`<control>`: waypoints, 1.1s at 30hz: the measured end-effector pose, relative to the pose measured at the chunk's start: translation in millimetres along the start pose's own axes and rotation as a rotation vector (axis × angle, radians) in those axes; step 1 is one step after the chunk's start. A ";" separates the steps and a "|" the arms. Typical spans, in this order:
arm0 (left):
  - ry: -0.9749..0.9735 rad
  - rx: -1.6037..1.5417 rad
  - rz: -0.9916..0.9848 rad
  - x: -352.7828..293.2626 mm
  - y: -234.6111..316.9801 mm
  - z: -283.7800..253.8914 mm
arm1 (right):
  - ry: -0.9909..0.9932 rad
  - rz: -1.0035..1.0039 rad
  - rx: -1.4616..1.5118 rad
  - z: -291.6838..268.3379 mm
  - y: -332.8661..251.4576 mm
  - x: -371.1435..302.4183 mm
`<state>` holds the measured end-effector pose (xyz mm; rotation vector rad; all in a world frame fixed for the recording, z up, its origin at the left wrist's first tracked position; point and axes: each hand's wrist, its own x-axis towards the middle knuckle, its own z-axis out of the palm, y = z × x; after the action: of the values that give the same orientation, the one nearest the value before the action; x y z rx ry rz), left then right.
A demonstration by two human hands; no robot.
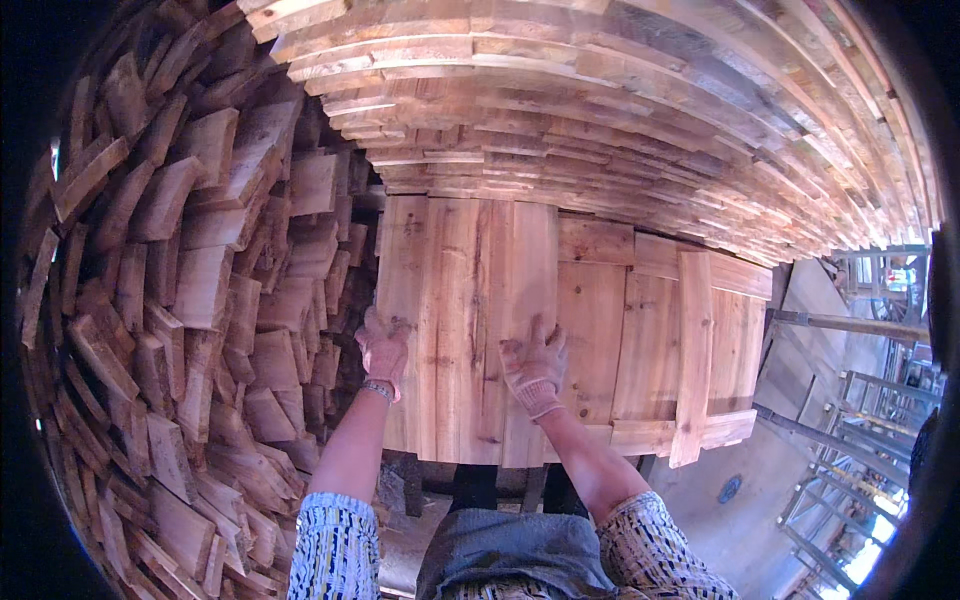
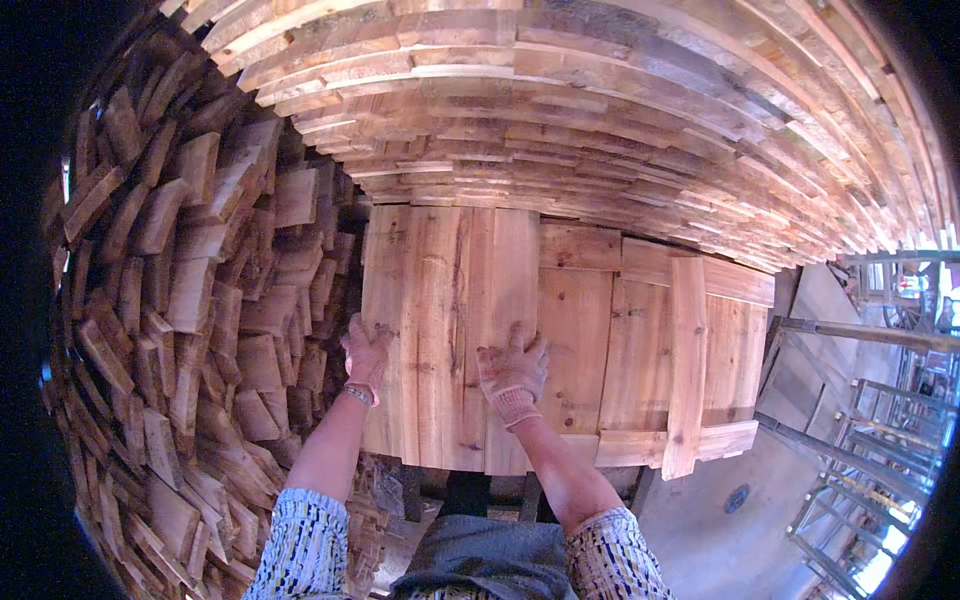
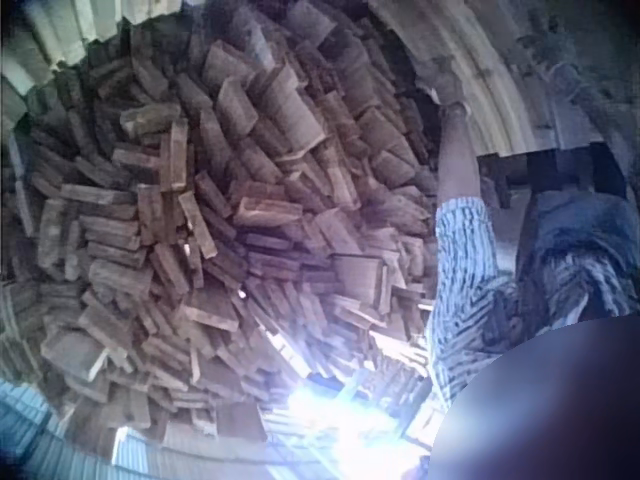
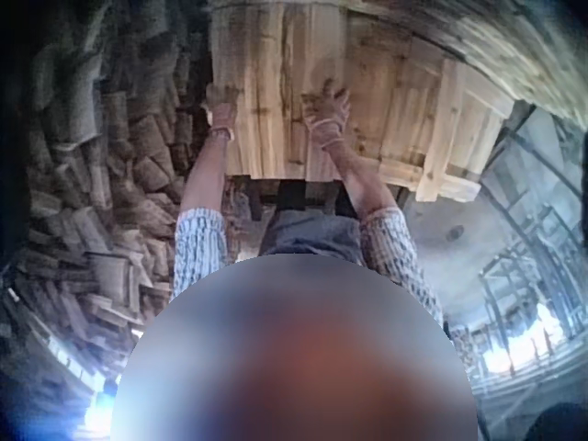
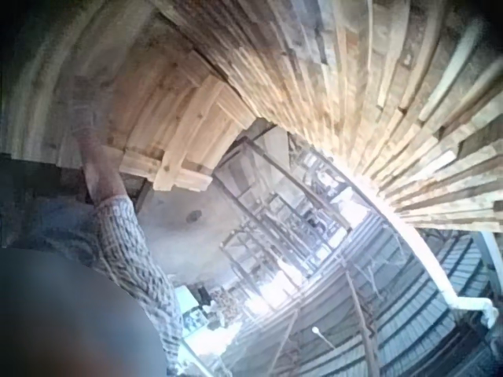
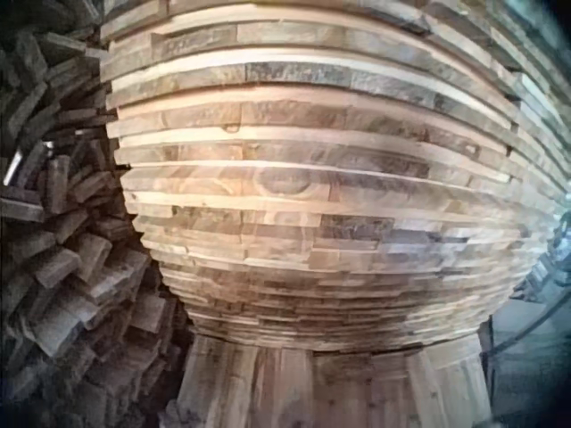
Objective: The person repeatedly picks up small wooden planks from a large pile and places them onto a growing stack. They handle the planks by hand, arranging them in layers to build a neat pile within a warehouse environment.
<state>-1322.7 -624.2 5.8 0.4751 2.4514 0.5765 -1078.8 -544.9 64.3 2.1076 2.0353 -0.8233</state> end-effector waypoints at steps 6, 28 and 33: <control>-0.180 0.191 -0.022 -31.2 16.2 -20.7 | 0.230 -0.104 -0.048 -48.9 157.3 31.9; -0.194 0.009 0.023 18.0 -62.0 -19.6 | 0.117 0.188 -0.148 -39.3 56.6 -5.9; -0.244 -0.056 -0.052 7.2 -48.6 -26.3 | 0.032 0.020 0.223 -51.9 91.4 -8.6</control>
<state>-1353.9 -669.8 -2.0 0.4313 2.2036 0.5306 -975.6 -539.8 85.3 2.2633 2.0175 -1.0651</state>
